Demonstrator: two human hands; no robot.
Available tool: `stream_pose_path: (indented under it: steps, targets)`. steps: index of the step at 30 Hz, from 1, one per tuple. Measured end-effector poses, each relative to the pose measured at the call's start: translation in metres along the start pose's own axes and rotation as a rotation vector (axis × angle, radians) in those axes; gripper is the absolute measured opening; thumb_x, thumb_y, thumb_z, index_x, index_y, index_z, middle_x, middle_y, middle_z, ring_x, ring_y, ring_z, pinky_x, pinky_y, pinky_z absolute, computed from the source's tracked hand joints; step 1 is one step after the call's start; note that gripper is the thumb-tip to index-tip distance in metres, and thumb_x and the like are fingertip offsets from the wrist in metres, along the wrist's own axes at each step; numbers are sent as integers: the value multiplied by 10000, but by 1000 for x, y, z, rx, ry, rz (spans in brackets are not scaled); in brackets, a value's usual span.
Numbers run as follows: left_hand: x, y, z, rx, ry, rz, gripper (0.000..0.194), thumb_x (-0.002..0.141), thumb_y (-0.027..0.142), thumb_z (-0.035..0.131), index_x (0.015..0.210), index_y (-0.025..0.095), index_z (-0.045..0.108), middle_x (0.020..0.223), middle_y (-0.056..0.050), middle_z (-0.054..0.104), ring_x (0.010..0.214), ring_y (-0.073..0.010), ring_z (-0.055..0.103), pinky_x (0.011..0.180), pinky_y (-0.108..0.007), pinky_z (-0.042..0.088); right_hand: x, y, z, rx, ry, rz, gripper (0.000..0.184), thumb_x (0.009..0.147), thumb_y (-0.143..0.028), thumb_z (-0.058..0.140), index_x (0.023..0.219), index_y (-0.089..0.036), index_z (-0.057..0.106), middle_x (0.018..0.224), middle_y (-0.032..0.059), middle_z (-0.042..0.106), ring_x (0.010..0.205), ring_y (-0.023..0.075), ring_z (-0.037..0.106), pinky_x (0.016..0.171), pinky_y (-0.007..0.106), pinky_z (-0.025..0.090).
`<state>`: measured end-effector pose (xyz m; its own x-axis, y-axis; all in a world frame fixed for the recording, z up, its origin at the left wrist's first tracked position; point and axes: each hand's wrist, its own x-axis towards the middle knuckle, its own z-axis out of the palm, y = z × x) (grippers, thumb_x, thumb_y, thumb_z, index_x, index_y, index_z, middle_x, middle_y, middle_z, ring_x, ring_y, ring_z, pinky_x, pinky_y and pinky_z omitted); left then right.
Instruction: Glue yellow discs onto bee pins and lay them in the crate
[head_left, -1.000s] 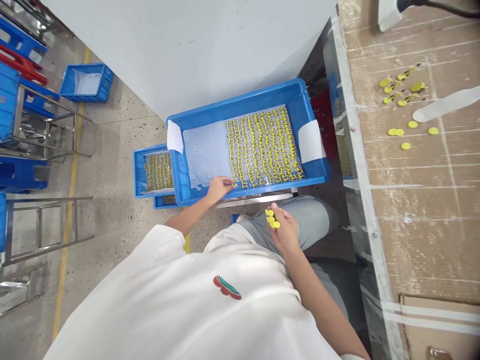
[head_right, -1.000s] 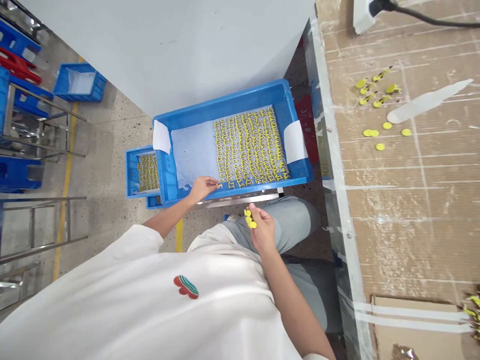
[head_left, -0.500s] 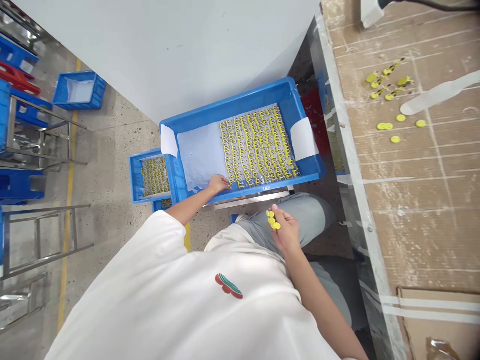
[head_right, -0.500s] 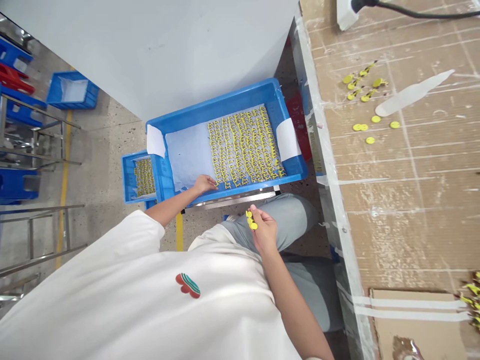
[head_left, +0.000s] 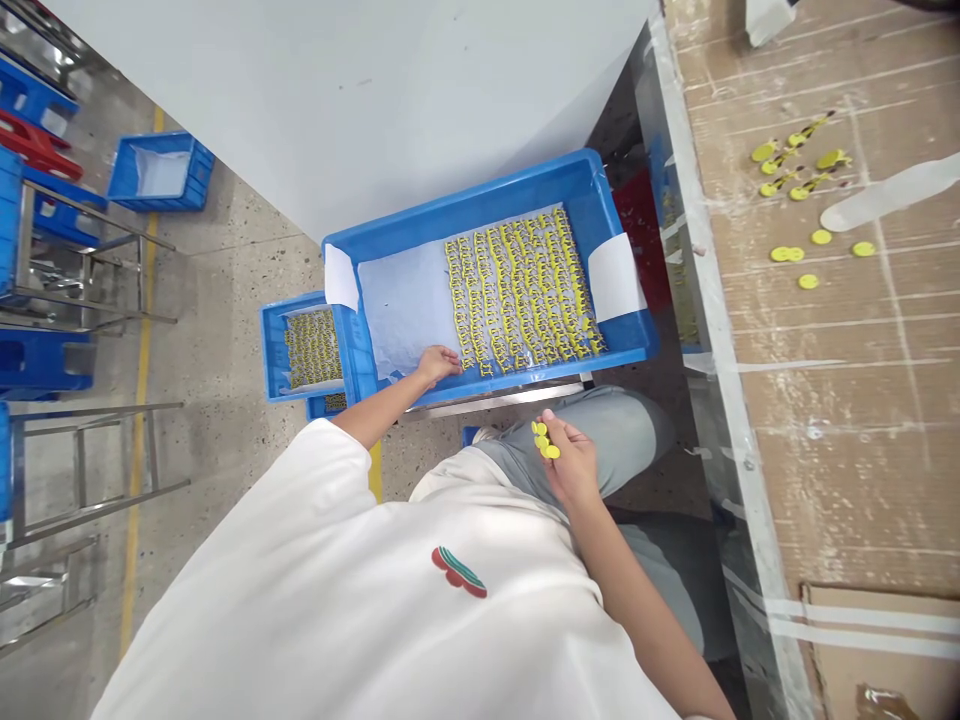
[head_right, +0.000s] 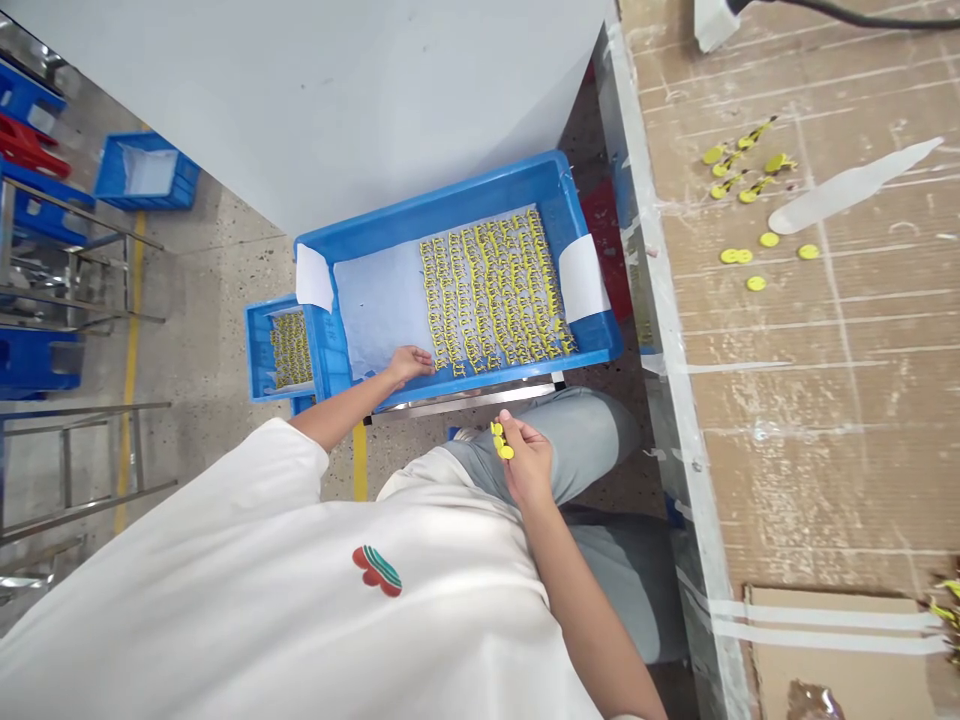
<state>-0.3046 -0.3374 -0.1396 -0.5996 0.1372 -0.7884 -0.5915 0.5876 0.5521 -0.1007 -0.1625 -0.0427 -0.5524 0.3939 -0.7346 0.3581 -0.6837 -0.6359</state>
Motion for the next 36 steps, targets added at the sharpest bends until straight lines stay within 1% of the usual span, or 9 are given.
stream_pose_path:
  steps: [4, 7, 10, 13, 15, 18, 24, 30, 36]
  targets:
    - [-13, 10, -5, -41, 38, 83, 367, 945, 371, 633, 1242, 155, 613, 1249, -104, 641, 1079, -222, 651, 914, -447, 572, 1, 0, 2, 12, 1, -6, 477, 562, -561, 917, 681, -150, 705, 567, -27, 575, 428, 33, 390, 350, 182, 274]
    - [-42, 21, -1, -96, 21, 203, 259, 863, 287, 731, 1074, 140, 695, 1137, -94, 709, 1024, -199, 675, 949, -389, 548, 1, -2, 6, 21, 1, -26, 478, 578, -580, 905, 692, -159, 709, 564, -31, 570, 432, 37, 392, 365, 187, 283]
    - [-86, 28, 17, -174, -144, 305, 272, 793, 296, 790, 1019, 150, 750, 1006, -94, 765, 917, -194, 710, 893, -343, 552, 1, -3, 10, 15, -2, -64, 458, 613, -585, 884, 714, -169, 724, 554, -37, 564, 434, 41, 384, 379, 199, 272]
    - [-126, 30, 44, -235, -344, 344, 391, 755, 390, 822, 1064, 157, 766, 1024, -111, 778, 923, -216, 724, 850, -346, 564, 3, -2, 12, -3, -2, -117, 410, 643, -559, 875, 726, -182, 738, 579, -32, 597, 468, 52, 419, 422, 210, 307]
    - [-142, 29, 58, -327, -442, 358, 443, 723, 405, 848, 1078, 152, 768, 1039, -119, 776, 930, -214, 725, 861, -343, 557, 4, -1, 11, -16, -8, -147, 374, 657, -537, 873, 715, -193, 738, 595, -29, 617, 493, 62, 441, 450, 216, 332]
    - [-148, 27, 69, -486, -473, 326, 458, 652, 377, 900, 1033, 148, 787, 1009, -107, 778, 915, -195, 719, 897, -340, 540, 5, 0, 10, -31, -27, -166, 343, 673, -518, 870, 696, -204, 734, 583, -32, 613, 503, 67, 451, 474, 216, 356]
    - [-147, 21, 72, -621, -432, 218, 475, 576, 385, 939, 968, 158, 798, 941, -83, 784, 849, -186, 719, 912, -395, 553, 5, -2, 11, -25, -46, -168, 376, 615, -525, 900, 776, -217, 757, 718, 4, 711, 592, 103, 577, 573, 239, 481]
    - [-153, 13, 77, -729, -370, 172, 462, 560, 393, 946, 932, 166, 794, 928, -70, 788, 844, -168, 719, 918, -395, 561, 6, -6, 14, 17, -90, -125, 444, 559, -467, 936, 889, -225, 761, 693, -11, 705, 556, 86, 582, 534, 211, 469]
    - [-155, 11, 79, -754, -335, 190, 485, 601, 419, 929, 999, 183, 783, 1006, -88, 784, 889, -183, 725, 880, -379, 574, 1, -8, 16, 22, -147, -103, 501, 515, -423, 954, 928, -227, 749, 595, -27, 666, 474, 78, 522, 465, 201, 417]
